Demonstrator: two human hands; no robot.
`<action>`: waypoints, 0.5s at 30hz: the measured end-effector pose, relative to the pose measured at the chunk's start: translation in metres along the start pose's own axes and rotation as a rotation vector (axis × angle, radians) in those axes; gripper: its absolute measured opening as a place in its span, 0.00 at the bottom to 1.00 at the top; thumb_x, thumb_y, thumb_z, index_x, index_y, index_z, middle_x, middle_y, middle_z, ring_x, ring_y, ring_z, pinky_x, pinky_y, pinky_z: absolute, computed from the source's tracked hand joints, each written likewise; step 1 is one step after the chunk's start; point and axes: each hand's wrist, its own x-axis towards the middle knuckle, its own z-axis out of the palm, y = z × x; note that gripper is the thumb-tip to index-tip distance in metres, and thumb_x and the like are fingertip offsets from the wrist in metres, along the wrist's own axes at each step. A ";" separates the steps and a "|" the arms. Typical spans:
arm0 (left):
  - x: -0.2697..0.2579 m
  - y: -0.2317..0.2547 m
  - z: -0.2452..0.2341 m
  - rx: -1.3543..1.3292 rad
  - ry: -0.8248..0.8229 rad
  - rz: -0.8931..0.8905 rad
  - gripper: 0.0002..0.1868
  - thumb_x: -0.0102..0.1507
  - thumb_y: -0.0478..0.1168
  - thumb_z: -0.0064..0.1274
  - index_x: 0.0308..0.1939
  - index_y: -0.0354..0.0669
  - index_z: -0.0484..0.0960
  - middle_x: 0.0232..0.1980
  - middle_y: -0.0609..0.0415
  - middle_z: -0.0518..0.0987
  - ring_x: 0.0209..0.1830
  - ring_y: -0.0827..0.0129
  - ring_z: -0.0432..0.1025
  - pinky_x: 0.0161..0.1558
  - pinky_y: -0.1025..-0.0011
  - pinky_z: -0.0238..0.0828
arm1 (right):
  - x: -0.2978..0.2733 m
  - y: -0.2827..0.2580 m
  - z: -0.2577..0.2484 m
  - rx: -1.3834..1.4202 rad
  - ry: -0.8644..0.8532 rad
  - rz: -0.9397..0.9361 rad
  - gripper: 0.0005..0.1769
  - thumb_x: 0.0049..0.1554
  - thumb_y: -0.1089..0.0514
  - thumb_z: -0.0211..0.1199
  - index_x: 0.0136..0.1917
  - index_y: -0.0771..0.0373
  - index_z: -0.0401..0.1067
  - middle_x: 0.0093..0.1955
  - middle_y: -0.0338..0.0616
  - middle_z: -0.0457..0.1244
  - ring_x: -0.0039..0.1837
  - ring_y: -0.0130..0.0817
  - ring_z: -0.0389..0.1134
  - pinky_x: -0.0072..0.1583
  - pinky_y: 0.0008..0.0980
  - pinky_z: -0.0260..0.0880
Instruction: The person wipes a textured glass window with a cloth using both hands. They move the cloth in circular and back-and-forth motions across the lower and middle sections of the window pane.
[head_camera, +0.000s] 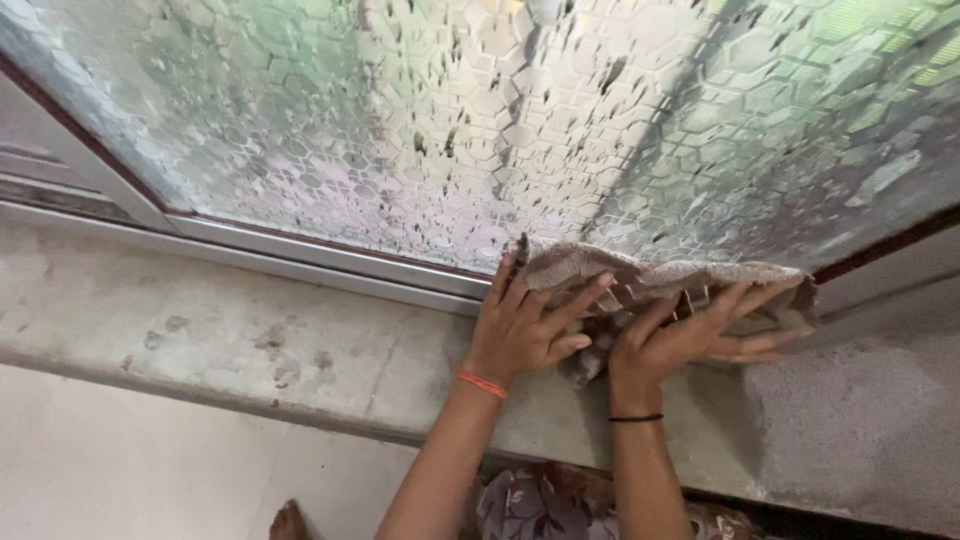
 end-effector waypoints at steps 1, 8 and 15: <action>-0.002 -0.002 0.002 -0.022 0.012 -0.024 0.33 0.76 0.71 0.23 0.77 0.71 0.69 0.75 0.48 0.64 0.80 0.49 0.54 0.83 0.44 0.43 | -0.003 -0.004 -0.001 -0.077 -0.013 -0.003 0.38 0.71 0.44 0.45 0.87 0.56 0.38 0.91 0.43 0.31 0.86 0.58 0.13 0.80 0.70 0.09; -0.015 -0.026 -0.004 -0.229 0.307 -0.692 0.38 0.75 0.72 0.18 0.81 0.61 0.58 0.73 0.34 0.57 0.77 0.43 0.52 0.79 0.39 0.45 | -0.026 -0.043 0.005 0.261 -0.457 -0.567 0.29 0.71 0.51 0.53 0.83 0.56 0.54 0.89 0.51 0.38 0.88 0.56 0.26 0.80 0.69 0.17; -0.006 -0.002 0.007 0.091 -0.058 0.129 0.28 0.78 0.67 0.35 0.81 0.73 0.62 0.85 0.53 0.53 0.85 0.52 0.43 0.84 0.48 0.30 | -0.004 0.040 0.009 -0.271 -0.055 -0.046 0.41 0.70 0.30 0.29 0.89 0.46 0.33 0.91 0.41 0.27 0.88 0.49 0.17 0.81 0.68 0.12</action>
